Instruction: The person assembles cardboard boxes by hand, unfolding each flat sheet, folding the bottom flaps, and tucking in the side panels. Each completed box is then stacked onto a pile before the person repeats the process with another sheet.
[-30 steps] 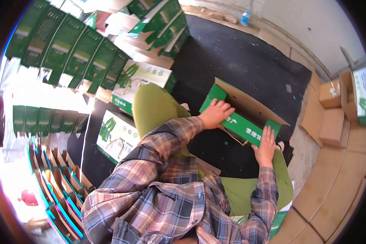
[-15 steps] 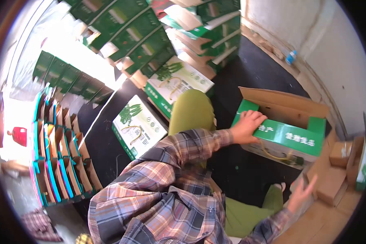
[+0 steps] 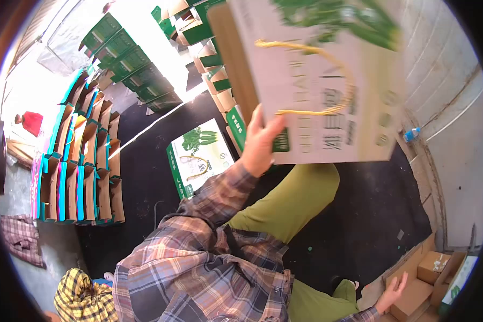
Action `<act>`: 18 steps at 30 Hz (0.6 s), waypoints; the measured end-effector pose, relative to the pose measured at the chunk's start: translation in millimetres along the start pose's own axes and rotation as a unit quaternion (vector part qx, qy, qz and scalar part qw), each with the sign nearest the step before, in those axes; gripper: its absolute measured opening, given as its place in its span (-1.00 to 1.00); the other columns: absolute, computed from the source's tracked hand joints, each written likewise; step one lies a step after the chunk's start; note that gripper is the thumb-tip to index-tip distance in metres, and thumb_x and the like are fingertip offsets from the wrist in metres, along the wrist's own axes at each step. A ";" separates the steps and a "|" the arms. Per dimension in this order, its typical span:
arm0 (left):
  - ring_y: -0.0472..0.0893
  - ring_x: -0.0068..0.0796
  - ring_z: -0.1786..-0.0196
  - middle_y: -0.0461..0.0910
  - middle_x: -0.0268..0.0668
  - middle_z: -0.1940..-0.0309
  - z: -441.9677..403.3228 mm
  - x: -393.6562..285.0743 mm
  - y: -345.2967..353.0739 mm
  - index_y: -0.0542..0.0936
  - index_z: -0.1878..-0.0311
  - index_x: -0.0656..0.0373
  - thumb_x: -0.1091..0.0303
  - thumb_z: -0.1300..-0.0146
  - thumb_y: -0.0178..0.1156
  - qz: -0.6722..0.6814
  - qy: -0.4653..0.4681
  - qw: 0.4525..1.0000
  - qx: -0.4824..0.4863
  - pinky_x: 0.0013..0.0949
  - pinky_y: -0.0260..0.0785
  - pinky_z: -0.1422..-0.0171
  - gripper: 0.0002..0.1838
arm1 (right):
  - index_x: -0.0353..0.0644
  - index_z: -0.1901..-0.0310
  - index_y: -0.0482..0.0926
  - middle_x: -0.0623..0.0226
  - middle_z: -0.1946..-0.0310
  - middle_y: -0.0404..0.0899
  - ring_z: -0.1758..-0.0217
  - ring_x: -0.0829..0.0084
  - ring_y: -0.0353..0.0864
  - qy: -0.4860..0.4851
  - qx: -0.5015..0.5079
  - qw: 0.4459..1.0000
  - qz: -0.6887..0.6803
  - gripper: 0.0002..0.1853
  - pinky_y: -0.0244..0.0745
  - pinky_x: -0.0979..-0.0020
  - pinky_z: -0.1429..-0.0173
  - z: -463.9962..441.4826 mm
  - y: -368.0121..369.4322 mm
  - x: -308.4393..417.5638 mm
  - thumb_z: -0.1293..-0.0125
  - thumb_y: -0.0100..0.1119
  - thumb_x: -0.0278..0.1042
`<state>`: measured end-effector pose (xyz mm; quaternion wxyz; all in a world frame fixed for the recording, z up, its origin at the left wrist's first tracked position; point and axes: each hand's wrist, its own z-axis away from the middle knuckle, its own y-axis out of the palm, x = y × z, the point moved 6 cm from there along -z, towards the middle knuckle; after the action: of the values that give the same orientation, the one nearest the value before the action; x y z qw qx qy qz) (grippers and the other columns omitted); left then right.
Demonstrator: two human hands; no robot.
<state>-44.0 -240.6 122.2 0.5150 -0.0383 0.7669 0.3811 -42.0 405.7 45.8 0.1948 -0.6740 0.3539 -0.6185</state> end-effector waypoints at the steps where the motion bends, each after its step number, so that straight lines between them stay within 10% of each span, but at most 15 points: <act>1: 0.40 -0.44 -0.12 0.36 -0.25 -0.10 0.5 5.7 -20.0 0.23 -0.31 0.25 0.32 -0.19 0.26 0.047 -0.019 0.999 -0.015 -0.37 0.34 -0.14 -0.35 | -0.31 -0.26 0.31 0.11 -0.26 0.33 -0.32 0.27 0.29 0.000 -0.004 1.000 0.002 -0.55 0.16 0.33 -0.36 2.2 0.5 -3.1 -0.37 -0.03 -0.42; 11: 0.60 -0.25 0.04 0.58 -0.14 0.07 5.0 206.0 -195.0 0.47 -0.04 0.28 0.18 -0.31 0.14 0.148 -0.271 0.923 -0.228 -0.15 0.45 -0.11 -0.61 | -0.34 -0.21 0.38 0.19 -0.13 0.46 -0.15 0.39 0.43 0.152 0.032 0.988 -0.020 -0.56 0.31 0.39 -0.24 28.9 -26.8 -90.5 -0.33 0.06 -0.38; 18: 0.60 -0.21 0.06 0.59 -0.17 0.06 -30.5 224.9 -202.5 0.48 -0.04 0.26 0.14 -0.32 0.12 0.136 -0.257 0.918 -0.268 -0.11 0.45 -0.10 -0.60 | -0.34 -0.20 0.39 0.15 -0.13 0.47 -0.11 0.38 0.45 0.190 -0.016 0.980 0.060 -0.58 0.37 0.39 -0.17 82.8 -89.8 -129.6 -0.33 0.06 -0.38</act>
<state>-80.7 -327.7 -166.9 0.6080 0.0296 0.4751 0.6354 61.6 544.7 5.2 0.1502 -0.5246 0.4344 -0.7166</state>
